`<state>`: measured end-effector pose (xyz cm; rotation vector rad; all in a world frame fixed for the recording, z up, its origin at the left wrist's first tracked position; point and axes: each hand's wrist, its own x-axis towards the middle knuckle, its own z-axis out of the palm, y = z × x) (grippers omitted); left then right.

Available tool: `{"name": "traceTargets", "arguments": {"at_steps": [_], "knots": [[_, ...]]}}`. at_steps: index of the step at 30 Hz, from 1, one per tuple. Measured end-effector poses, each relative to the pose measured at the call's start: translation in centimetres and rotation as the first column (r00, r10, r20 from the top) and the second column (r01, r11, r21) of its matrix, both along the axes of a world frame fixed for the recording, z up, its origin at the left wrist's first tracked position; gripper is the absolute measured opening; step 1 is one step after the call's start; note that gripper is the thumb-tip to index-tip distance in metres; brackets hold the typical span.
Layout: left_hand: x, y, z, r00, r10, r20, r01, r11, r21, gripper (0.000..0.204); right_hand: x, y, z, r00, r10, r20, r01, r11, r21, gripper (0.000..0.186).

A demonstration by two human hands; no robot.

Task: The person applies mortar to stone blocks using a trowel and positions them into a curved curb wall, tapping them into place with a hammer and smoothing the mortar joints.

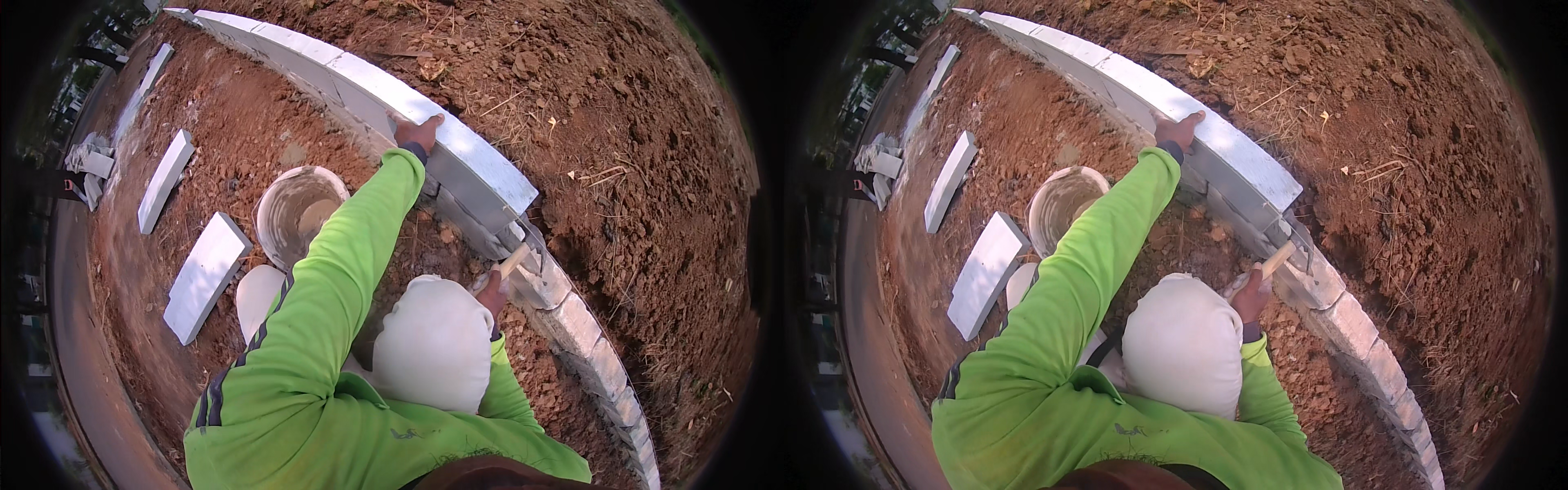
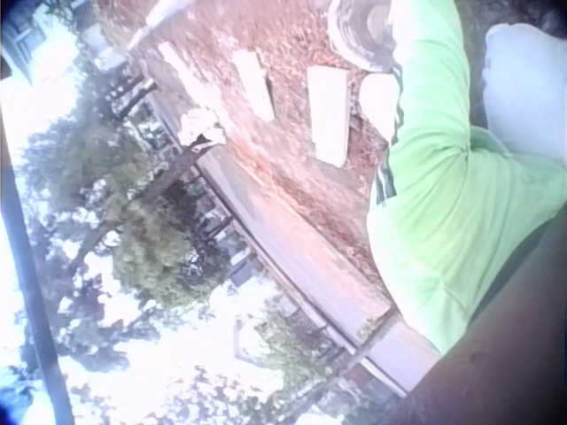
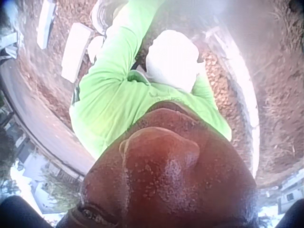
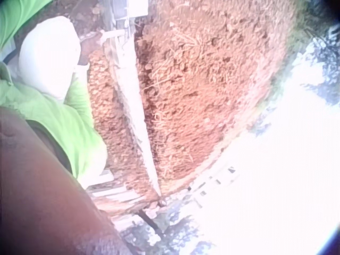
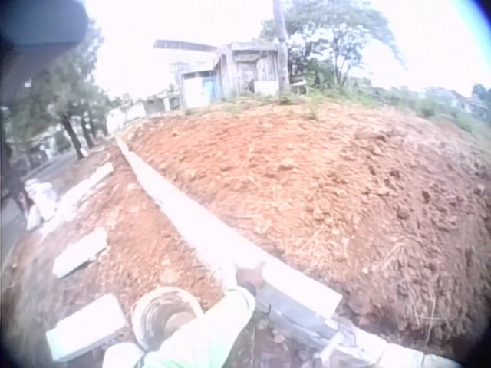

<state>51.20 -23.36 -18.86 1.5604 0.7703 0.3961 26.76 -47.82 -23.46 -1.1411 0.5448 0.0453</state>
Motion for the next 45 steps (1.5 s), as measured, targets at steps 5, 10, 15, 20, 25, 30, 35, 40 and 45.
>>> {"name": "traceTargets", "arguments": {"at_steps": [5, 10, 15, 20, 25, 30, 35, 40, 45], "knots": [[0.4, 0.1, 0.1, 0.999, 0.011, -0.051, -0.008, 0.998, 0.060, 0.119, 0.1, 0.9, 0.2, 0.999, 0.026, 0.029, -0.027, 0.999, 0.030, 0.026], [0.8, 1.5, -1.1, 1.000, -0.010, 0.022, 0.013, 0.992, -0.125, 0.091, 0.1, 1.3, -0.1, 1.000, 0.025, -0.002, -0.025, 0.994, 0.106, 0.019], [-0.3, -1.5, 1.7, 0.998, -0.047, 0.038, 0.054, 0.971, -0.232, 0.114, -0.1, -0.1, 0.2, 1.000, 0.004, 0.006, -0.005, 0.991, 0.136, 0.019], [-0.1, 0.3, 1.1, 0.997, -0.066, 0.030, 0.071, 0.975, -0.212, 0.130, -0.5, -0.4, 1.1, 0.998, 0.070, 0.009, -0.071, 0.988, 0.136, 0.020], [-0.5, 0.3, 1.2, 0.991, -0.114, 0.069, 0.127, 0.962, -0.241, 0.131, -0.6, -0.1, 1.0, 0.997, 0.082, -0.013, -0.082, 0.997, 0.013, 0.022], [-0.4, 0.3, 1.3, 0.994, -0.096, 0.048, 0.104, 0.969, -0.223, 0.128, -0.2, 0.4, 2.1, 0.998, -0.015, -0.055, 0.019, 0.998, 0.067, 0.022], [-0.5, 0.8, 1.1, 0.990, -0.127, 0.054, 0.135, 0.966, -0.221, 0.124, -0.5, -0.1, 1.2, 0.997, 0.070, 0.014, -0.071, 0.993, 0.095, 0.023], [-1.0, 0.5, 1.3, 0.994, -0.108, 0.025, 0.110, 0.976, -0.189, 0.127, -0.6, -0.4, 1.0, 0.992, 0.119, -0.031, -0.118, 0.992, 0.039, 0.022], [-1.1, 0.4, 1.4, 0.993, -0.110, 0.037, 0.116, 0.970, -0.215, 0.126, -0.9, 0.0, 1.2, 0.992, 0.117, -0.037, -0.117, 0.993, -0.009, 0.021]]}}
